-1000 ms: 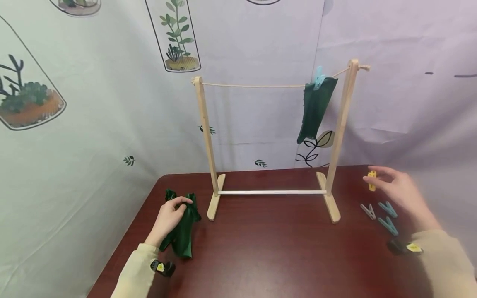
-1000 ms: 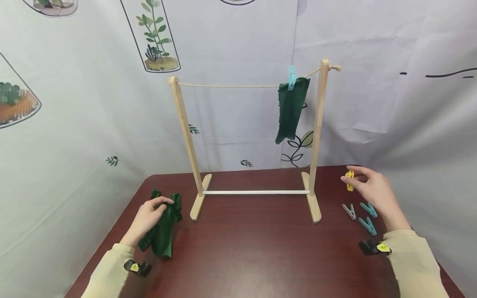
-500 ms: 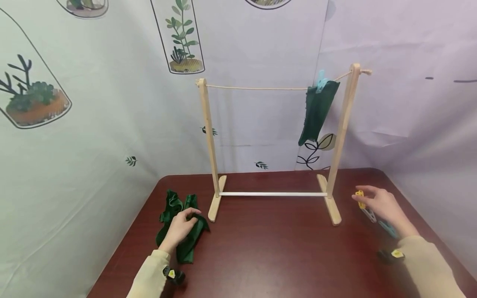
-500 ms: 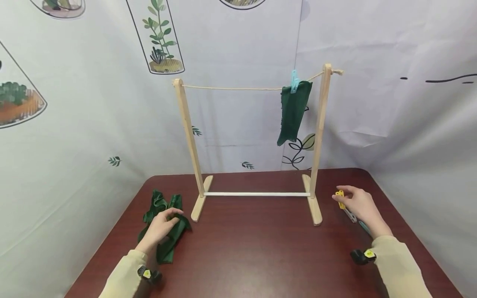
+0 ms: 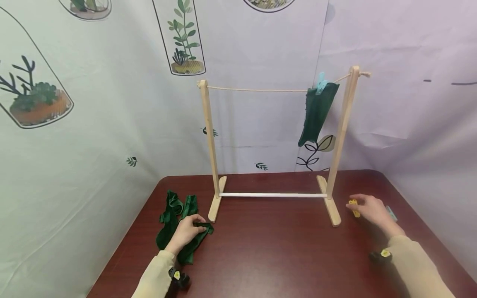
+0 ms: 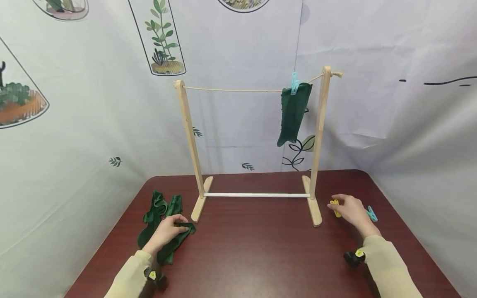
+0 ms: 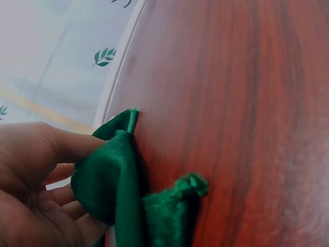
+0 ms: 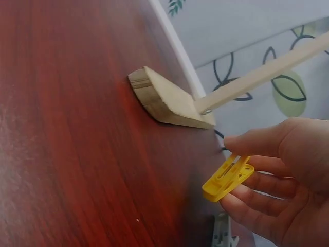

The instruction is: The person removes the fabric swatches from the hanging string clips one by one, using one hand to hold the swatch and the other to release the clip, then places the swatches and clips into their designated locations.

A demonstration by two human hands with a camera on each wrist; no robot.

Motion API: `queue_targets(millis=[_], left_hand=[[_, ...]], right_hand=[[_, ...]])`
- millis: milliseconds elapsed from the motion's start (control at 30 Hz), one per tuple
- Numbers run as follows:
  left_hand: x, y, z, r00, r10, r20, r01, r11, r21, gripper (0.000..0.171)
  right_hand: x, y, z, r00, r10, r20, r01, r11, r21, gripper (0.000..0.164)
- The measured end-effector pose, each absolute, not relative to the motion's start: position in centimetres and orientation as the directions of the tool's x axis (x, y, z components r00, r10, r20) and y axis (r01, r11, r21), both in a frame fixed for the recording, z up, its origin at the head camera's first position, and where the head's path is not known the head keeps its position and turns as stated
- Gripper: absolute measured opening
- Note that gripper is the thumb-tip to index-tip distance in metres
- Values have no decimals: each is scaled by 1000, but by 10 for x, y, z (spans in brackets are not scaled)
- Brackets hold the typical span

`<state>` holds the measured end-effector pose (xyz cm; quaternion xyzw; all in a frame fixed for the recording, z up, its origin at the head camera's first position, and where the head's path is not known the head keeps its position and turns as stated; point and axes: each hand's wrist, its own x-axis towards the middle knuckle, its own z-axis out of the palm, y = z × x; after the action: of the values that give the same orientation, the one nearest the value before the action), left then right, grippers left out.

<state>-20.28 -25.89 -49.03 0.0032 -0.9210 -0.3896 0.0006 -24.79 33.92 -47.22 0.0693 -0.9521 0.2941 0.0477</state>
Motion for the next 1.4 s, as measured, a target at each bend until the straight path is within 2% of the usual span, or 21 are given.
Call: queue_targets(millis=[533,1400], left_hand=[[-200,-269,-481,-997,-13,-80,-63,746,663,8],[-196,-276,-478,-998,-4,-59,-42,747,663,7]], right_hand=[[-262,336,-487,-988,-118,100,-154,834,-529,50],[-265,329,-489,-986,-130,103,-164,854,-494,41]])
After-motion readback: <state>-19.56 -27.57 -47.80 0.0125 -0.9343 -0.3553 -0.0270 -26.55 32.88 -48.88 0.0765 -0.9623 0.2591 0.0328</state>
